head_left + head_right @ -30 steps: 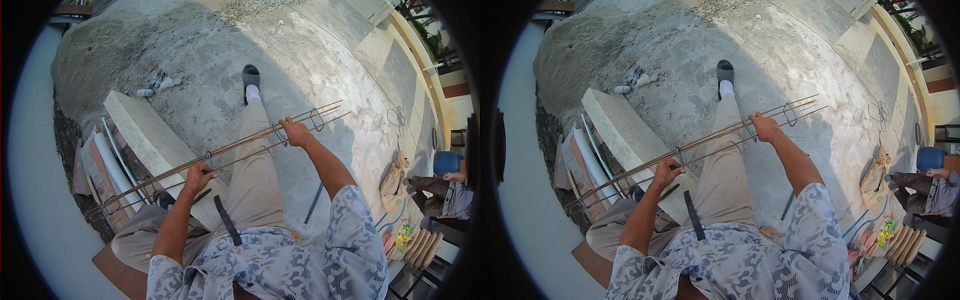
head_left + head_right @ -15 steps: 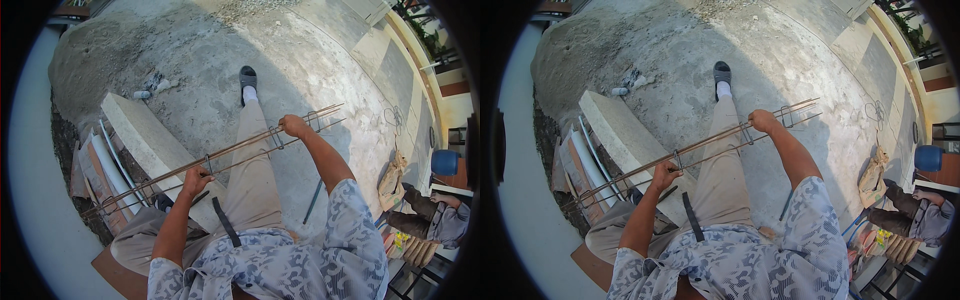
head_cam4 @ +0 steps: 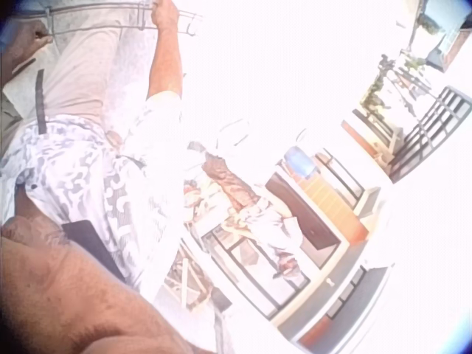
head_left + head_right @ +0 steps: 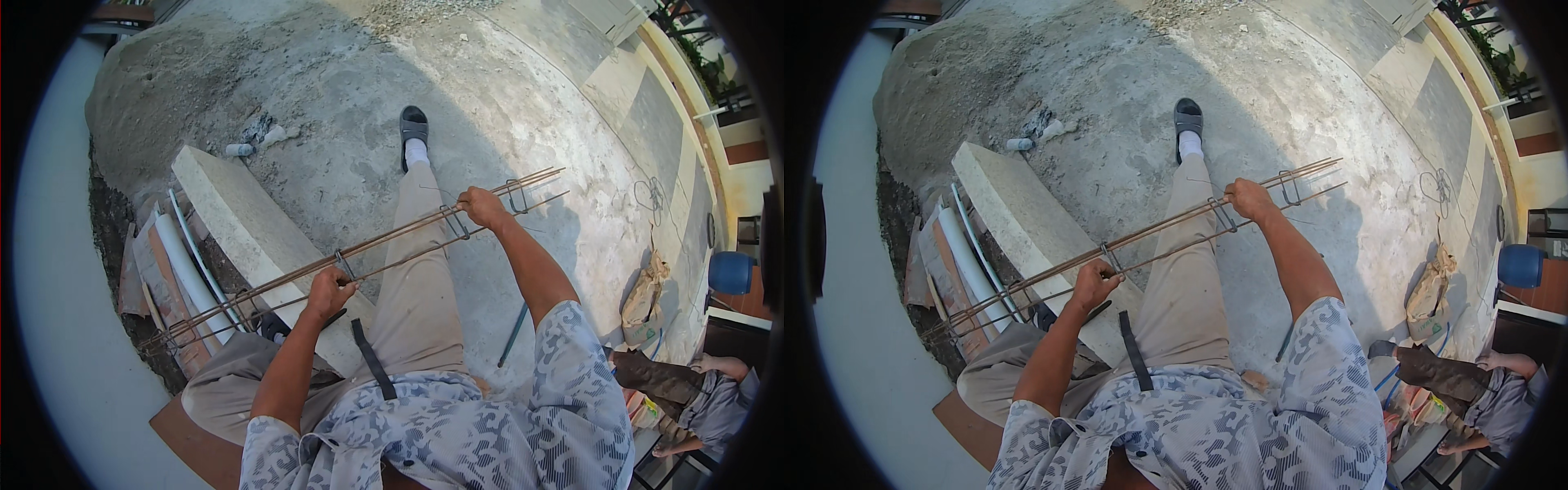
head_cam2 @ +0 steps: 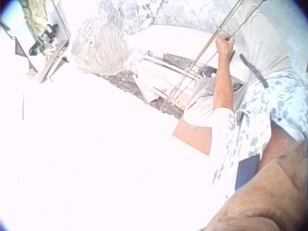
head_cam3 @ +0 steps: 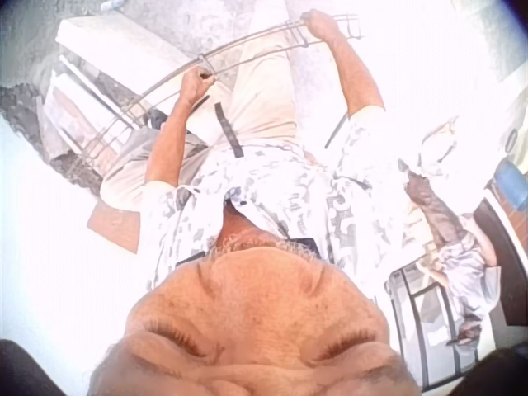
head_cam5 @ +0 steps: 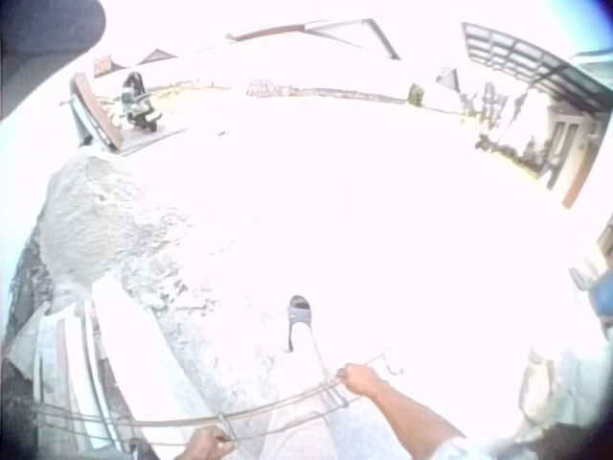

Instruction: The person is assembling a rebar cage by tying longitudinal bars and stirrups together using wire and pliers.

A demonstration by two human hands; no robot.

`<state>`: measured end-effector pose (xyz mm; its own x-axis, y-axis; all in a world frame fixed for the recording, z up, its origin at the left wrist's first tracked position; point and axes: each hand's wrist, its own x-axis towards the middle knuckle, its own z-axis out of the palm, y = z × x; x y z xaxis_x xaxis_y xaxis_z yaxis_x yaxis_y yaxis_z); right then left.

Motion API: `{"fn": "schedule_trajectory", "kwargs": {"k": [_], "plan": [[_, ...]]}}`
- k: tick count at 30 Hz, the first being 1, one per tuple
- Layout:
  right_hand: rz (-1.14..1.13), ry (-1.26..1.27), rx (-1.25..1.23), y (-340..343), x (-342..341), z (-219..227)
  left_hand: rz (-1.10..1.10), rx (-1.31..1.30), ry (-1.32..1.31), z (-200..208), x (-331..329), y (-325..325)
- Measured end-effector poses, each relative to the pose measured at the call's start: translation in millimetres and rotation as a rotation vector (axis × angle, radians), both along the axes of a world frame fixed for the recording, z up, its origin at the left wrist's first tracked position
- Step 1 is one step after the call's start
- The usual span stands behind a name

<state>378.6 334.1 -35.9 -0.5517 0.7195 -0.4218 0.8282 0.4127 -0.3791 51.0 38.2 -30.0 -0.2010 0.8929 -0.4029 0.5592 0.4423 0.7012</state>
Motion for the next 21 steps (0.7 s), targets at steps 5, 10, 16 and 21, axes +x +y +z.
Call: {"fn": "schedule_trajectory", "kwargs": {"k": [5,10,16,21], "plan": [[-0.013,-0.005,0.041,-0.3,8.7,-0.7,-0.126,0.089,0.166,8.0,7.2,2.8],[0.008,-0.025,0.039,-5.3,6.2,-0.1,-0.086,0.072,0.148,9.6,6.6,0.8],[0.010,-0.063,0.078,-1.7,4.8,8.4,-0.109,0.082,0.148,21.3,6.7,0.5],[0.021,-0.068,0.117,1.2,-2.1,18.0,-0.140,0.126,0.179,26.5,5.8,-1.9]]}}
